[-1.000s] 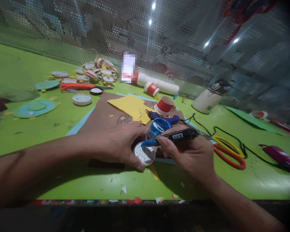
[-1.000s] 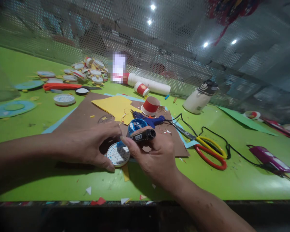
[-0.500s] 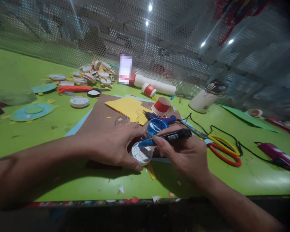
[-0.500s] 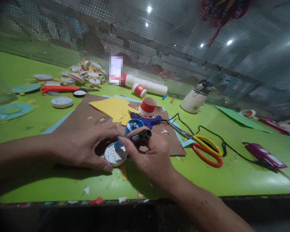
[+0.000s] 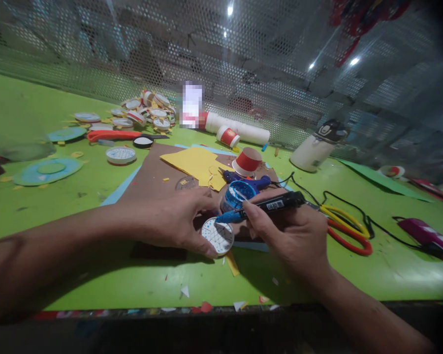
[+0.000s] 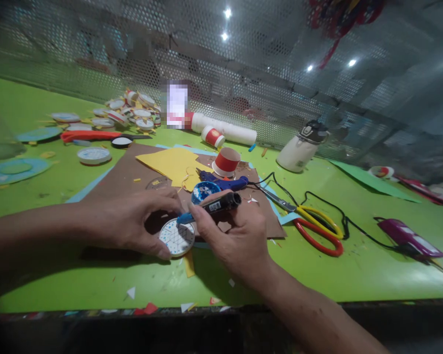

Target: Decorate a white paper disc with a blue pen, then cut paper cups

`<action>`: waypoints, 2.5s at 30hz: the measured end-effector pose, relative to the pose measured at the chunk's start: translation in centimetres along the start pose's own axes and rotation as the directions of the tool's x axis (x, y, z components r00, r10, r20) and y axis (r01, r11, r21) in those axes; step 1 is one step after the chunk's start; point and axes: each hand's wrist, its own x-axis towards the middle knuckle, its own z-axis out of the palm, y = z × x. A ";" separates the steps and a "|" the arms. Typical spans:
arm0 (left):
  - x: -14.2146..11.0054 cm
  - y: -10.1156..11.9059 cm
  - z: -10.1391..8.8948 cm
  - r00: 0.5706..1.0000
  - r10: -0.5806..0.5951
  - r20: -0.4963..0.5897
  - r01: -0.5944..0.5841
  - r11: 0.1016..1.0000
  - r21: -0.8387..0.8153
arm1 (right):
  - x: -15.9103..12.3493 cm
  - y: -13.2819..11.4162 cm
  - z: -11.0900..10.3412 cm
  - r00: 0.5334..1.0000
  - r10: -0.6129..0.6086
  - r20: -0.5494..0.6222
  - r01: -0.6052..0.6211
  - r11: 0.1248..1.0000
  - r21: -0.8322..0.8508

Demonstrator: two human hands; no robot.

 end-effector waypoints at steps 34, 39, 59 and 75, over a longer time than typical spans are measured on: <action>0.1 0.3 0.2 1.000 -0.013 -0.026 0.014 0.999 0.044 | 0.6 -0.5 -0.1 0.960 -0.199 0.198 0.218 0.973 -0.078; 0.2 0.2 0.3 1.000 -0.001 -0.027 0.002 1.000 0.010 | 0.5 -0.4 -0.1 0.964 -0.185 0.193 0.199 0.978 -0.059; 0.1 0.2 0.3 0.998 0.026 -0.053 -0.027 1.000 -0.007 | 0.1 -0.5 -0.7 0.988 0.134 0.083 -0.137 0.990 0.040; 0.2 0.3 0.5 0.998 0.049 -0.044 -0.052 0.996 -0.070 | 0.3 -0.7 -0.3 0.973 0.171 0.153 -0.197 0.965 0.175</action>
